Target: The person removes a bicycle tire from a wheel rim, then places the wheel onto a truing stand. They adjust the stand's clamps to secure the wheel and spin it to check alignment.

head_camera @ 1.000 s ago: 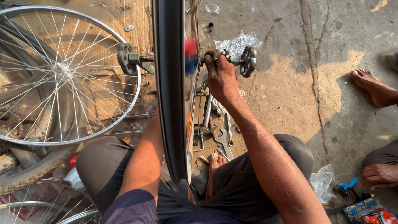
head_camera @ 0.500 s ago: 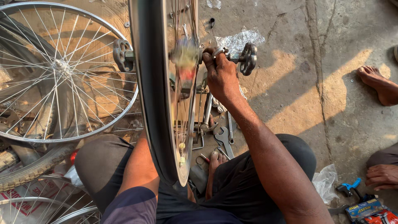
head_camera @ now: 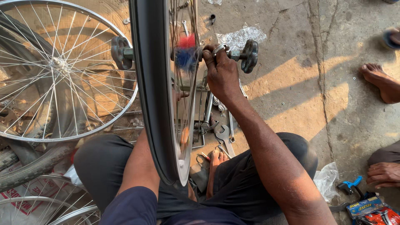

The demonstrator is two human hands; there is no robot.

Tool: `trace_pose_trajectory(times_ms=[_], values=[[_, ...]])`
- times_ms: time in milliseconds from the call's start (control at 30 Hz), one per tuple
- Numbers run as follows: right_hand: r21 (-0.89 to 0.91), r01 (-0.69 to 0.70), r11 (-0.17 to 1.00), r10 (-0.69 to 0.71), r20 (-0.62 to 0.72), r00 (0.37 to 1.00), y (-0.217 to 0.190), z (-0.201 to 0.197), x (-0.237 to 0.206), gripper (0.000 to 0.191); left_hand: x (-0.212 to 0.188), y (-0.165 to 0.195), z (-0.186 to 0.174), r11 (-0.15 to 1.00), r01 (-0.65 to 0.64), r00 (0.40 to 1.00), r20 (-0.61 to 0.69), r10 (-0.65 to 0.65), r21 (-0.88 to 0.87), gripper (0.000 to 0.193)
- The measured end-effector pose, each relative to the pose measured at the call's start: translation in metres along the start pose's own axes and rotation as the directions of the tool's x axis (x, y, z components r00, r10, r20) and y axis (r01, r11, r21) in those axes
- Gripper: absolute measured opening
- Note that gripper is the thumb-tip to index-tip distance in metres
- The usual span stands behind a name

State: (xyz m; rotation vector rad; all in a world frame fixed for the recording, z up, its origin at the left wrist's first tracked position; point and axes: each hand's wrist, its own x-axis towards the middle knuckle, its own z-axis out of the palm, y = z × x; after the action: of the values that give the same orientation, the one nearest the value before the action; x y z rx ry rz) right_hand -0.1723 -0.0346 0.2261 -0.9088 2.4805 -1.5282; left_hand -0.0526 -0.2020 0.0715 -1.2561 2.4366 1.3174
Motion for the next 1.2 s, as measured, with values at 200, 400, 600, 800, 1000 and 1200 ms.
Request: trace_pose_trajectory(times_ms=[200,400,600,800,1000,1200], values=[[-0.027,-0.006,1.000,0.006,-0.001,1.000,-0.005,-0.001,-0.001,0.033,0.002,-0.004,0.003,1.000,-0.005,1.000,0.000,0.005,0.004,0.022],[-0.185,0.198,0.963,-0.219,-0.099,0.971,-0.028,-0.010,-0.016,0.017,0.020,0.002,0.017,0.997,-0.073,0.997,0.012,0.073,0.009,0.022],[0.233,0.407,0.883,-0.377,-0.166,0.911,-0.080,-0.025,-0.024,0.028,0.014,-0.009,0.052,0.994,-0.085,0.992,0.098,0.079,0.066,0.022],[0.559,0.185,0.808,-0.156,-0.101,0.983,-0.133,-0.035,-0.041,0.028,0.015,0.037,0.074,0.981,-0.152,0.979,0.156,0.133,0.120,0.023],[0.577,0.001,0.817,-0.072,0.099,0.992,-0.127,-0.047,-0.063,0.026,0.020,0.086,0.079,0.965,-0.212,0.960,0.217,0.176,0.153,0.023],[0.279,-0.006,0.960,-0.083,0.303,0.949,-0.049,-0.047,-0.086,0.024,0.064,0.167,0.070,0.960,-0.246,0.954,0.210,0.215,0.135,0.023]])
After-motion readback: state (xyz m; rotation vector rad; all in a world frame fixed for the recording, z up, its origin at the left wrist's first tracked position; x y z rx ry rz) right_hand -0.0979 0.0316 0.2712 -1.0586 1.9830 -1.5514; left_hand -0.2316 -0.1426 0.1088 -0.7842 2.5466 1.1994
